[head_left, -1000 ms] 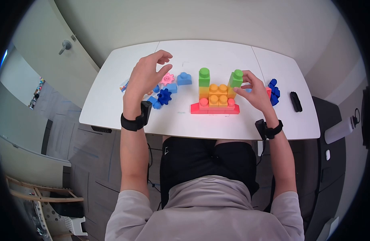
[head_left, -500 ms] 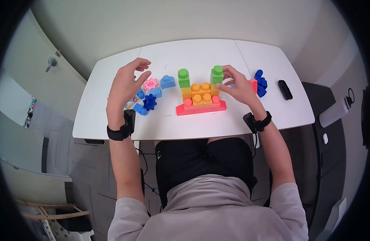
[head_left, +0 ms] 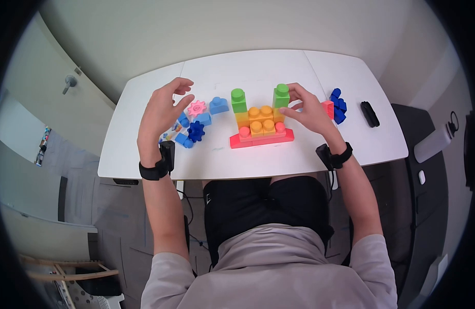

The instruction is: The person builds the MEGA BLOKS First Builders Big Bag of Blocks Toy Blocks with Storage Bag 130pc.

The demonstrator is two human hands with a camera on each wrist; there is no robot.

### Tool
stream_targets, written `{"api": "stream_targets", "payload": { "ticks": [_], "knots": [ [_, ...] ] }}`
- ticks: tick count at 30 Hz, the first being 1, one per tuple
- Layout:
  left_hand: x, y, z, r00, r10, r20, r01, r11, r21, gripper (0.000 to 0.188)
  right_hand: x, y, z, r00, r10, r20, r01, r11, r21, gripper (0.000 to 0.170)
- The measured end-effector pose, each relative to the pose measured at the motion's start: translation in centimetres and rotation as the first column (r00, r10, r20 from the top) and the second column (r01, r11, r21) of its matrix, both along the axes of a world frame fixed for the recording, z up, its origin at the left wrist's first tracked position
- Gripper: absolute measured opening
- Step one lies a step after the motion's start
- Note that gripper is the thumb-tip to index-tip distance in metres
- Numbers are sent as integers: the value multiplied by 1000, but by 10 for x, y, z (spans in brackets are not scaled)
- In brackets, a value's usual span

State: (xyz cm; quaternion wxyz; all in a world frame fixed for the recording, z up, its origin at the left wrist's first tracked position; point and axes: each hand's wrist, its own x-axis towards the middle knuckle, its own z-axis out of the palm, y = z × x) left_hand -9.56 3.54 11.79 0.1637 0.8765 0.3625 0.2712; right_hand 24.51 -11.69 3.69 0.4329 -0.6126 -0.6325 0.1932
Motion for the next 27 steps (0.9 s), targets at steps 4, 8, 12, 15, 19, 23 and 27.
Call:
{"api": "stream_targets", "payload": {
  "ticks": [4, 8, 12, 15, 19, 23, 27],
  "knots": [
    [-18, 8, 8, 995, 79, 61, -83, 995, 53, 28, 1, 0, 0, 999, 16, -28, -17, 1000, -20, 55],
    [-24, 8, 7, 991, 85, 100, -90, 995, 48, 28, 3, 2, -4, 1000, 18, -15, -18, 1000, 17, 53],
    [-23, 13, 1, 992, 101, 71, -106, 991, 79, 21, 3, 2, -4, 999, 34, -14, -34, 999, 9, 52],
    [-23, 15, 1, 991, 126, 47, -130, 988, 83, 18, 3, 2, -5, 999, 25, -21, -25, 1000, 6, 52],
    [-25, 18, -2, 988, 152, 9, -152, 984, 90, 18, 1, 0, -1, 999, 26, -29, -27, 999, -23, 49],
    [-21, 16, -5, 987, 153, -55, -152, 988, 31, 19, 2, 1, -1, 999, 34, -42, -36, 998, -50, 48],
    [-17, 24, -16, 988, 115, -101, -115, 993, 9, 21, 2, 0, 0, 998, 32, -44, -35, 998, -55, 48]
  ]
}}
